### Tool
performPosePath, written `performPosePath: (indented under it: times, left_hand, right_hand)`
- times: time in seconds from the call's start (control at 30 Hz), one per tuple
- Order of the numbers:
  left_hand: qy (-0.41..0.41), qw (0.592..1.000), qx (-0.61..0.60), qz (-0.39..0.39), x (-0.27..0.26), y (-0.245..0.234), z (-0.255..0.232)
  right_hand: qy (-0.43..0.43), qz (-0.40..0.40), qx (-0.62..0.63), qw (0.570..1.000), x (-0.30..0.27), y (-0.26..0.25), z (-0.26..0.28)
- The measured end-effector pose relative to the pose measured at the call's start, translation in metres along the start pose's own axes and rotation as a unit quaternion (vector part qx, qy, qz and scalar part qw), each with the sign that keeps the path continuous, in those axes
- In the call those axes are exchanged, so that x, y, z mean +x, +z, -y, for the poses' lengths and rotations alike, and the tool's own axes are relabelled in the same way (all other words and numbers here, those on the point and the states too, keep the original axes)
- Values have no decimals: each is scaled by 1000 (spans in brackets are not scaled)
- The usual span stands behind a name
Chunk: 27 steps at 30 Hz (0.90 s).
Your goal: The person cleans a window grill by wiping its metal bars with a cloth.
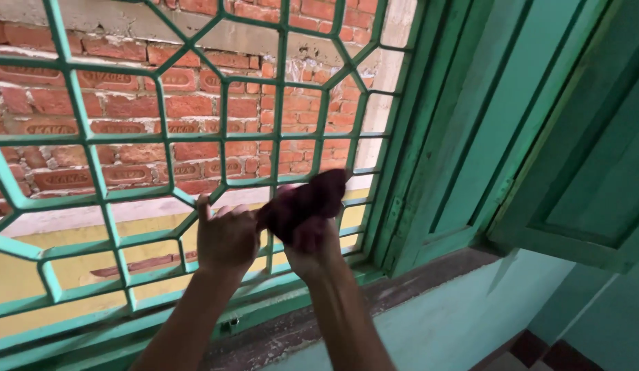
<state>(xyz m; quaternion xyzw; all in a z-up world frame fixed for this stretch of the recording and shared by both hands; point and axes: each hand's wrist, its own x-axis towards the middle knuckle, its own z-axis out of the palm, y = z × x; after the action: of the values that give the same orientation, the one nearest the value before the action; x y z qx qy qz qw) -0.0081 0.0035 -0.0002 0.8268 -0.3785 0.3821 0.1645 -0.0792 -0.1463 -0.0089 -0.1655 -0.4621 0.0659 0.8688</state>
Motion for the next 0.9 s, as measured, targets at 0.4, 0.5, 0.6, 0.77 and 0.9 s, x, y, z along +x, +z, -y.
performPosePath:
  times: [0.4,0.5,0.6,0.77,0.9]
  left_hand:
    - [-29,998,-51,1,-2,9,5]
    - [24,999,-16,-32,-2,9,5]
    - [-21,999,-19,24,1,-2,-3]
    - [-19,1000,-13,4,0,4,-1]
    - [-27,999,-13,22,-1,-1,-2]
  right_hand:
    - [1,-201,409,890,20,-30,40]
    - [-15,-69,-150,986,23,-16,32]
    - [32,-231,97,968,23,38,30]
    - [-284,-374,90,878,1,24,32]
    - [-220,-273,243,905,10,-3,33]
